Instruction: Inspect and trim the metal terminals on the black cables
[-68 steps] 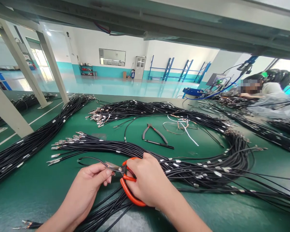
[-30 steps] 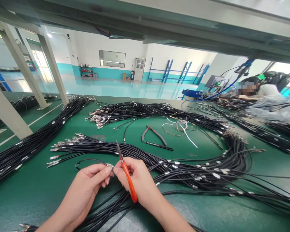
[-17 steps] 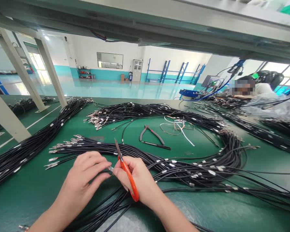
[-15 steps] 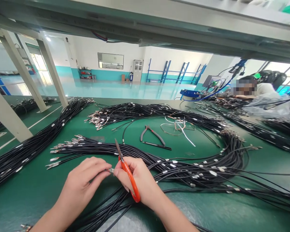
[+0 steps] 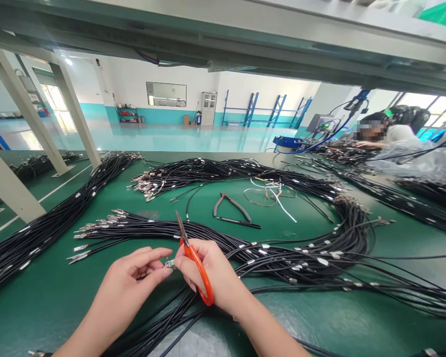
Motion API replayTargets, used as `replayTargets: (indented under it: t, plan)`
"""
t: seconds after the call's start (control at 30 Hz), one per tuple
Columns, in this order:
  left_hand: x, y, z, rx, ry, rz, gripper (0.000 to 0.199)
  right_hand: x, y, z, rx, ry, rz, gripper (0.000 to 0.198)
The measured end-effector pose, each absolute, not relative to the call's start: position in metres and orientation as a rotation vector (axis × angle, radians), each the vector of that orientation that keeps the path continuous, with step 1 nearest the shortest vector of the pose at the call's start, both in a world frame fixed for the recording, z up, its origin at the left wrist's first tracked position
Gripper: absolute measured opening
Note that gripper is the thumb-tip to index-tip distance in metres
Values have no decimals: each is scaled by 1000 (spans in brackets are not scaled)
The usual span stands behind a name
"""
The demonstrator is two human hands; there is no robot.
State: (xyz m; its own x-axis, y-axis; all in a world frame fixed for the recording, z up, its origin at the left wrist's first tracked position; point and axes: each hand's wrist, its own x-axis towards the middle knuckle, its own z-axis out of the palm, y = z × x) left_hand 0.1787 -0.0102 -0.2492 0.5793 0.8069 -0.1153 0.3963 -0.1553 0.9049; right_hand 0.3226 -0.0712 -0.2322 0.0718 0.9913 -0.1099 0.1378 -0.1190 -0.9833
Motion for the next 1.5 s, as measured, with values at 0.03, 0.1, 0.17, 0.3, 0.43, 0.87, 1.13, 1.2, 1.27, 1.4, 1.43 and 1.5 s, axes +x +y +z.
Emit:
replayTargets:
  t: [0.03, 0.1, 0.17, 0.3, 0.43, 0.87, 1.13, 1.2, 1.27, 1.4, 1.43, 1.5]
  plan:
    - [179, -11, -250, 1718, 1006, 499, 47, 322, -71, -232, -1437, -1202, 1168, 20]
    - [179, -11, -250, 1682, 1011, 534, 43, 321, -71, -232, -1445, -1191, 1158, 20]
    - [179, -12, -250, 1711, 993, 560, 39, 321, -71, -232, -1441, -1187, 1159, 20]
    - [178, -12, -250, 1801, 967, 553, 39, 323, -70, -234, -1436, -1198, 1173, 19]
    - [179, -12, -251, 1838, 979, 519, 44, 324, -70, -236, -1438, -1231, 1160, 20]
    - [180, -11, -240, 1344, 819, 321, 48, 326, -67, -231, -1485, -1168, 1133, 20]
    - [180, -11, -244, 1420, 870, 394, 52, 327, -67, -235, -1432, -1240, 1079, 26]
    - [180, -10, -245, 1408, 864, 398, 53, 328, -66, -237, -1444, -1266, 1035, 30]
    - [179, -9, -247, 1367, 855, 385, 57, 335, -63, -238, -1543, -1297, 914, 33]
    - [173, -6, -248, 1250, 775, 413, 59, 367, -56, -236, -2013, -1376, 360, 39]
    - [172, -5, -248, 1226, 751, 422, 58, 375, -54, -234, -2117, -1389, 245, 39]
    - [170, -2, -246, 1198, 724, 427, 59, 388, -50, -228, -2231, -1397, 115, 35]
